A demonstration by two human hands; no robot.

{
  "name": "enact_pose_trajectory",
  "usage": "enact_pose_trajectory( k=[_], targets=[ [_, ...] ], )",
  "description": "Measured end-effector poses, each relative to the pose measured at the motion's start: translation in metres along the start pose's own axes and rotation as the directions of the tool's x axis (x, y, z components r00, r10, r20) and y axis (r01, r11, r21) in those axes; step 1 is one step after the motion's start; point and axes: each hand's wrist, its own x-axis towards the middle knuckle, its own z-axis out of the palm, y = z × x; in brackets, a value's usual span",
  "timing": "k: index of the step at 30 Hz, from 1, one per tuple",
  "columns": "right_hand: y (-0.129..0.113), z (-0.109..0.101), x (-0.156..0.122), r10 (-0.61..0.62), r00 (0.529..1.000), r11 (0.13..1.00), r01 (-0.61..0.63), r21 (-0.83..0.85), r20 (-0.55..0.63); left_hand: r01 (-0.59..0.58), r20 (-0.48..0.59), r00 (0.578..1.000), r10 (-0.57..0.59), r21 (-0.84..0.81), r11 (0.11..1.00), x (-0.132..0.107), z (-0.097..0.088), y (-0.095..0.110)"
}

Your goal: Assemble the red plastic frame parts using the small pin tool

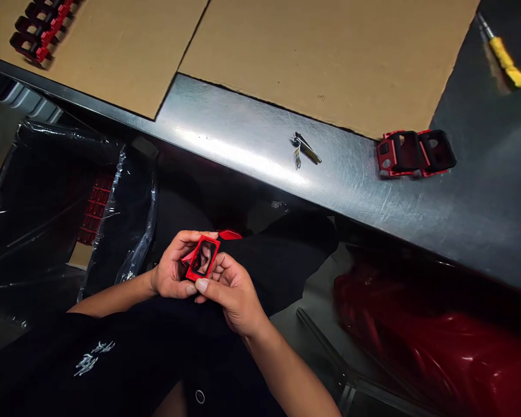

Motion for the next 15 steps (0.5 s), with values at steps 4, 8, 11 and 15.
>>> enact_pose_trajectory(
  k=[4,8,11,15],
  targets=[
    [-0.0028,-0.0023,0.0003,-0.065,0.998,0.996,0.064,-0.055,-0.026,-0.009,-0.002,1.000,0.009,-0.008,1.000,-0.0011,-0.0019,-0.0026],
    [-0.0022,-0.0053,0.0010,-0.088,0.995,0.994,0.085,-0.072,-0.041,-0.034,0.010,0.999,0.033,0.047,0.998,-0.0033,-0.0052,-0.0057],
    [-0.0008,-0.0069,0.0011,-0.092,0.994,0.993,0.088,-0.074,-0.053,-0.047,-0.005,0.999,0.047,0.107,0.993,-0.0043,-0.0078,-0.0072],
    [-0.0008,-0.0083,-0.0001,-0.105,0.992,0.992,0.100,-0.079,-0.066,-0.033,-0.043,0.998,0.042,0.193,0.981,-0.0034,-0.0096,-0.0062]
  ],
)
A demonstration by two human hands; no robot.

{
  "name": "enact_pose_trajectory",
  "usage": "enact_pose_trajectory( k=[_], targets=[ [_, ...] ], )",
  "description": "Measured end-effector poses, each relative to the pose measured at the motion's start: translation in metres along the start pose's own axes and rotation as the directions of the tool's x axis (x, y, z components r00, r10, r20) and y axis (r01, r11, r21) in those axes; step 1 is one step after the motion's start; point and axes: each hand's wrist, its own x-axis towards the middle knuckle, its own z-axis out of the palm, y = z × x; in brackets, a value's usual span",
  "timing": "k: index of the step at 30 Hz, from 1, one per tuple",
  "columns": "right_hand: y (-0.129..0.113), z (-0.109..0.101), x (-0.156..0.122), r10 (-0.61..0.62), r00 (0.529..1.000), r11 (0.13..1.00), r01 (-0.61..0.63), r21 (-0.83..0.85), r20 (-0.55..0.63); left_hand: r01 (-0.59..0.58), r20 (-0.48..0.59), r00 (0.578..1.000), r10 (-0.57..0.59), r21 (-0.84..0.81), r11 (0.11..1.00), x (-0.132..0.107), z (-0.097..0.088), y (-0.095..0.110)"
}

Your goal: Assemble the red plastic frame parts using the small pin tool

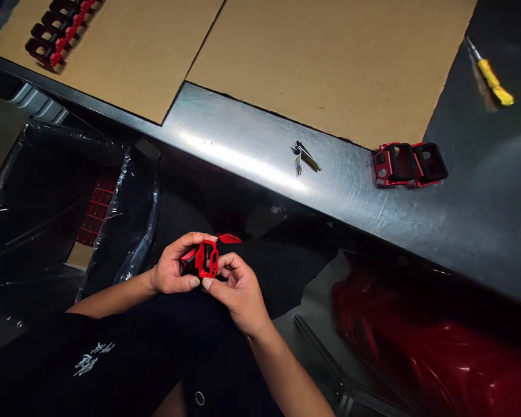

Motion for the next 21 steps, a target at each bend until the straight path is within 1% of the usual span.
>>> enact_pose_trajectory(
  k=[3,5,8,11,16,19,21],
  targets=[
    [-0.002,-0.002,-0.001,-0.002,1.000,1.000,0.002,-0.003,-0.011,-0.003,-0.012,1.000,0.004,0.026,1.000,0.002,-0.001,0.003],
    [-0.003,-0.004,-0.001,0.032,0.999,0.999,-0.032,0.017,-0.002,-0.021,-0.022,0.999,0.023,0.083,0.996,0.004,-0.002,0.006],
    [-0.005,-0.007,-0.001,0.113,0.992,0.992,-0.116,0.055,0.060,-0.083,-0.048,0.994,0.093,0.186,0.979,0.009,-0.002,0.013],
    [-0.004,-0.008,-0.001,0.174,0.977,0.980,-0.184,0.073,0.122,-0.122,-0.059,0.988,0.141,0.248,0.961,0.014,-0.003,0.021],
    [-0.004,-0.008,0.001,0.202,0.968,0.971,-0.218,0.099,0.146,-0.111,-0.050,0.990,0.134,0.329,0.938,0.018,-0.003,0.030],
    [-0.003,-0.008,0.002,0.211,0.964,0.966,-0.231,0.119,0.162,-0.092,-0.052,0.992,0.117,0.340,0.936,0.016,-0.004,0.030],
    [-0.002,-0.008,0.003,0.198,0.968,0.969,-0.217,0.117,0.154,-0.065,-0.058,0.994,0.090,0.333,0.941,0.015,-0.004,0.030]
  ],
)
